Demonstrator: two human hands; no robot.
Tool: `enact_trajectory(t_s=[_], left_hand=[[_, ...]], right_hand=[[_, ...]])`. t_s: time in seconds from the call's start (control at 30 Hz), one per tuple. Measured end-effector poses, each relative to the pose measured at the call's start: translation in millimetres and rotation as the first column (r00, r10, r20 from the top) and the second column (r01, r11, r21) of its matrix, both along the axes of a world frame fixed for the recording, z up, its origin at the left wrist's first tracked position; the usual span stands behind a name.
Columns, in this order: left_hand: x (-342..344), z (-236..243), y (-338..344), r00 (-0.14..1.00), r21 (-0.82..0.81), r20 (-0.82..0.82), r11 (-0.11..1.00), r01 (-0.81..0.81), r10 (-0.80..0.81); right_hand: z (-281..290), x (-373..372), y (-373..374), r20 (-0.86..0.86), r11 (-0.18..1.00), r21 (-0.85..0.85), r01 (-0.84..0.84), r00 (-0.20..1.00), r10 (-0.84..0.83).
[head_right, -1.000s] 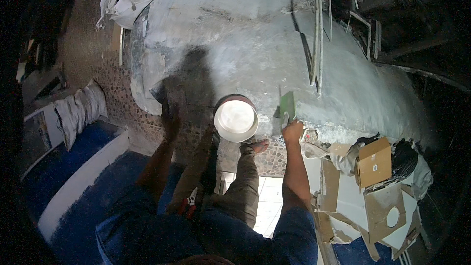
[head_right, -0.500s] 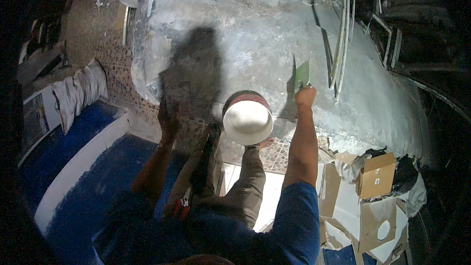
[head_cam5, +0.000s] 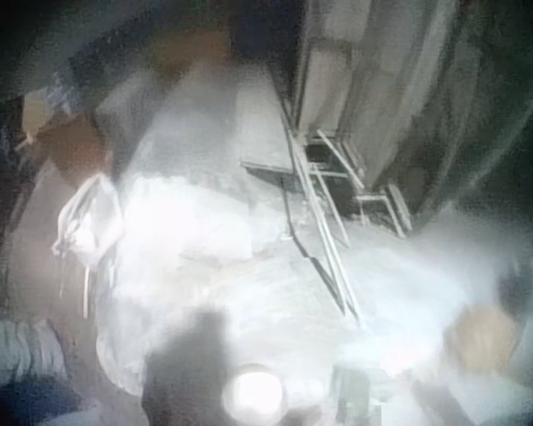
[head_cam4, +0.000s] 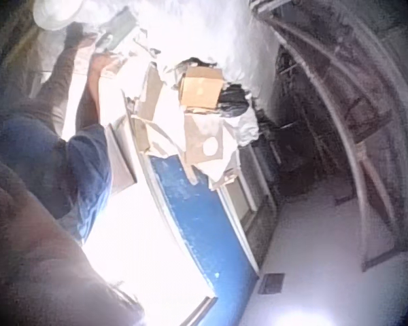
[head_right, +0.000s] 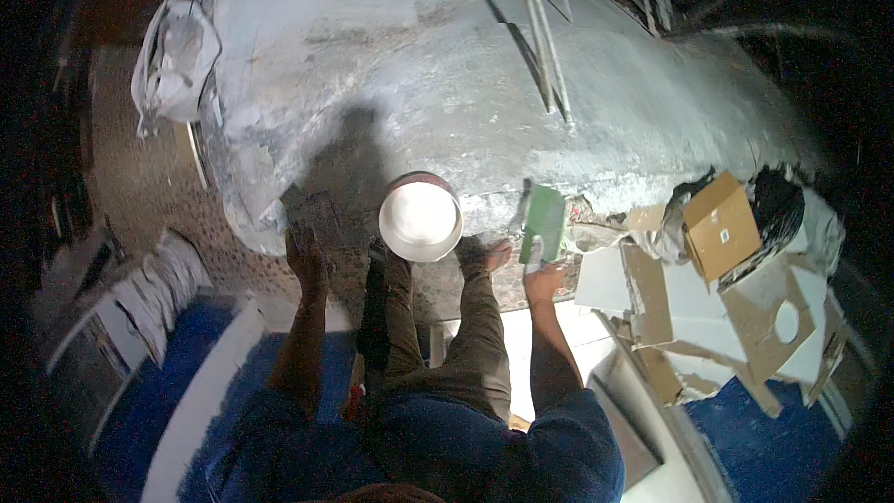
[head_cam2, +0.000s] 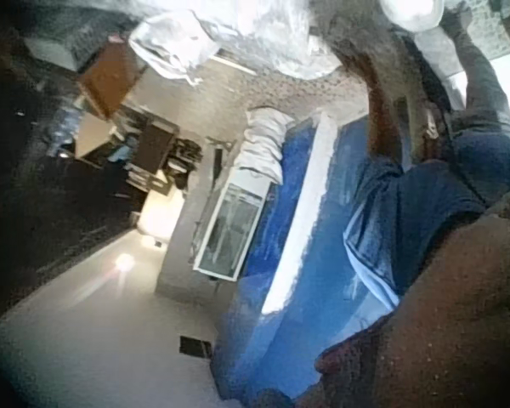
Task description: The person scoops a white powder from a bag into a bucket, mixes it with a trowel, and then applies the mixture to a wooden surface. The person also scrapes excess material from the trowel into a larger container.
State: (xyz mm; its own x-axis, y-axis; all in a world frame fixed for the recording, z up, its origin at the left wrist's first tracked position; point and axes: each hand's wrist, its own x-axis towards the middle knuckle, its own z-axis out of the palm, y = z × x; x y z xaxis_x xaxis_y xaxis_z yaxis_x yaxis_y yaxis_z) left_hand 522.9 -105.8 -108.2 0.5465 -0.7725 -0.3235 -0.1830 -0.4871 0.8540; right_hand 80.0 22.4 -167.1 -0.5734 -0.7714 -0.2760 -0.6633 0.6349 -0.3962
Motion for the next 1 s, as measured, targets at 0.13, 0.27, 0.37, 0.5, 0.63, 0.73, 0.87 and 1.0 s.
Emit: enact_trajectory(t_s=[0.13,0.27,0.37,0.5,0.63,0.73,0.87,1.0], left_hand=[[7.5,-19.0,10.1,0.993,0.113,-0.089,0.991,-0.072,0.082],[24.9,-19.1,7.8,0.977,0.275,-0.111,0.950,-0.147,0.183],[-22.5,11.3,-20.1,0.918,0.136,-0.353,0.981,-0.141,0.181],[-49.2,-2.0,-39.0,0.986,-0.076,0.032,0.983,0.167,-0.165],[-54.3,-30.6,-65.2,0.839,-0.017,0.334,0.888,0.460,-0.429],[-70.8,-29.7,-88.6,0.633,0.112,0.354,0.703,0.702,-0.689],[-81.7,-53.4,-106.7,0.467,0.075,0.325,0.515,0.854,-0.822],[-78.4,-90.6,-111.2,0.431,0.072,0.223,0.456,0.887,-0.874]], right_hand=[[-89.5,31.9,89.8,0.078,0.996,0.066,0.055,0.995,-0.060],[8.6,68.9,21.0,0.638,0.808,-0.195,0.556,0.697,-0.326],[50.4,63.3,-4.5,0.936,0.429,0.255,0.867,-0.110,-0.335],[52.7,74.6,-4.6,0.959,0.463,0.280,0.841,-0.220,-0.181],[58.9,91.6,-5.0,0.962,0.491,0.271,0.828,-0.213,-0.172],[44.8,100.0,2.3,0.976,0.499,0.201,0.843,-0.126,-0.180],[21.7,111.7,16.1,0.959,0.402,0.274,0.874,-0.218,-0.182],[13.9,157.6,-0.1,0.912,0.379,0.384,0.842,-0.411,-0.013]])
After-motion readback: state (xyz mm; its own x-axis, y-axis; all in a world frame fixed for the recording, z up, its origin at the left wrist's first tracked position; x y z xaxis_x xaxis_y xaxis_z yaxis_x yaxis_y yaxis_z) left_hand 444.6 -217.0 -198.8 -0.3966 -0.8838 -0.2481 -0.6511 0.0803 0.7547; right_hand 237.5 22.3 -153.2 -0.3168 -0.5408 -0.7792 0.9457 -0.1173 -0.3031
